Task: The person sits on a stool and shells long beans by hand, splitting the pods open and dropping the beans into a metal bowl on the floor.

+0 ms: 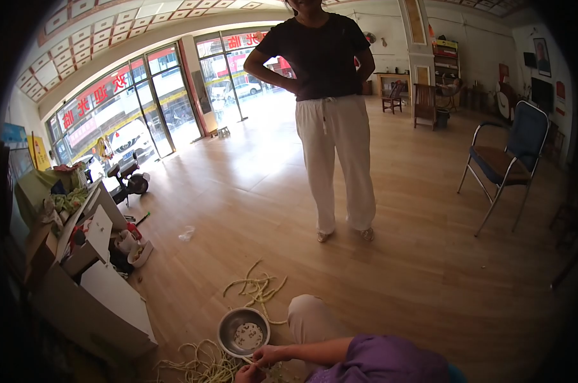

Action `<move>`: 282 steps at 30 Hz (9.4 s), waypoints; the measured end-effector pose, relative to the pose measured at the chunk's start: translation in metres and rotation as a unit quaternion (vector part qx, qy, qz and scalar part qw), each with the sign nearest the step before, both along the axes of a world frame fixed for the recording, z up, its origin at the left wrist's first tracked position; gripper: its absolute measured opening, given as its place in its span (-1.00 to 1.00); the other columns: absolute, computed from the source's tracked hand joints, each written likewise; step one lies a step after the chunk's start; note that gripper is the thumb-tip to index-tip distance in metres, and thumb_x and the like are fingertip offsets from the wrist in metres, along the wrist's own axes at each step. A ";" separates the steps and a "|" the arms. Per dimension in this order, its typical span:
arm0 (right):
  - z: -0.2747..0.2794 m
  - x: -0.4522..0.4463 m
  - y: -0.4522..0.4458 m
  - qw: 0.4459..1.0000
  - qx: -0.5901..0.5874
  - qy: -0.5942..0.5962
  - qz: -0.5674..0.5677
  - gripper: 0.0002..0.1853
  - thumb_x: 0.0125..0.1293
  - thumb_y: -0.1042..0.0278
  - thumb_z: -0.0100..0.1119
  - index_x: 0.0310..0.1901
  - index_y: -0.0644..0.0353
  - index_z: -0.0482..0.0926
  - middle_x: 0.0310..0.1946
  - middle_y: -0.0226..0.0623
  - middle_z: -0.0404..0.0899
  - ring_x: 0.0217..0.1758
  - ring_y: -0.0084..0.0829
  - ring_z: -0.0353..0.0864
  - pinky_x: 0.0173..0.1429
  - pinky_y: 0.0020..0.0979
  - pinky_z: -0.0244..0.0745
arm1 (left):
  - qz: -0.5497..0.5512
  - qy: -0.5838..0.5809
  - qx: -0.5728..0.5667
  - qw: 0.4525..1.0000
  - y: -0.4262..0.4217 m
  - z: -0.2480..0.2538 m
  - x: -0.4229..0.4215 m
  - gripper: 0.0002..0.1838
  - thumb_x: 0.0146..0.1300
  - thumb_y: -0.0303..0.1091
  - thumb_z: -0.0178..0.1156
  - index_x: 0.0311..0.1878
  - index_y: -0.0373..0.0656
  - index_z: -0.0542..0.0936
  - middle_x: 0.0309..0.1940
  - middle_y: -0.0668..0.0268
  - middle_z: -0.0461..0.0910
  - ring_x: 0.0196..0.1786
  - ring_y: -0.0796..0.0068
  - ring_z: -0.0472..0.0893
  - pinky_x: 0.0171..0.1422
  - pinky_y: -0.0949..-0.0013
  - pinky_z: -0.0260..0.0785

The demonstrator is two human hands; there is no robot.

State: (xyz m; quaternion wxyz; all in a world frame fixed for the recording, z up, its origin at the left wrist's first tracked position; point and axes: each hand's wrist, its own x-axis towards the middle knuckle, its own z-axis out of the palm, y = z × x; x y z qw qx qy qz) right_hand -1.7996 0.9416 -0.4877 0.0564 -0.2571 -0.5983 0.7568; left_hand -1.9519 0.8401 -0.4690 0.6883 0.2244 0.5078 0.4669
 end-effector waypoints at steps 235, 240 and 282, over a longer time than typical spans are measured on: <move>0.210 0.128 0.067 0.873 -0.127 0.443 -0.158 -0.43 0.32 -0.04 -0.20 0.29 -0.02 0.05 0.01 -0.10 0.43 0.03 -0.27 0.45 0.03 -0.22 0.38 | -0.024 -0.047 -0.018 0.998 -0.008 0.029 0.052 -0.89 0.14 -0.49 0.03 -0.30 -0.31 0.46 -0.31 0.10 0.59 -0.54 0.50 0.54 -0.43 0.48 0.43; 0.338 0.183 0.029 0.739 0.058 0.665 -0.086 -0.18 0.16 -0.38 -0.25 0.36 -0.15 -0.18 0.30 -0.21 0.08 0.34 -0.09 0.06 0.21 0.02 0.17 | -0.041 -0.129 -0.040 0.990 -0.022 0.034 0.062 -0.86 0.18 -0.49 -0.03 -0.23 -0.29 0.46 -0.28 0.14 0.58 -0.46 0.48 0.54 -0.33 0.41 0.43; 0.258 0.168 -0.005 0.812 -0.013 0.577 -0.089 -0.44 0.25 -0.11 -0.09 0.08 0.22 0.36 -0.29 -0.32 0.42 -0.24 -0.46 0.36 -0.23 -0.44 0.28 | 0.040 -0.129 -0.015 0.991 -0.041 -0.008 0.031 -0.91 0.14 -0.54 -0.05 -0.31 -0.28 0.44 -0.33 0.04 0.58 -0.54 0.41 0.55 -0.42 0.36 0.48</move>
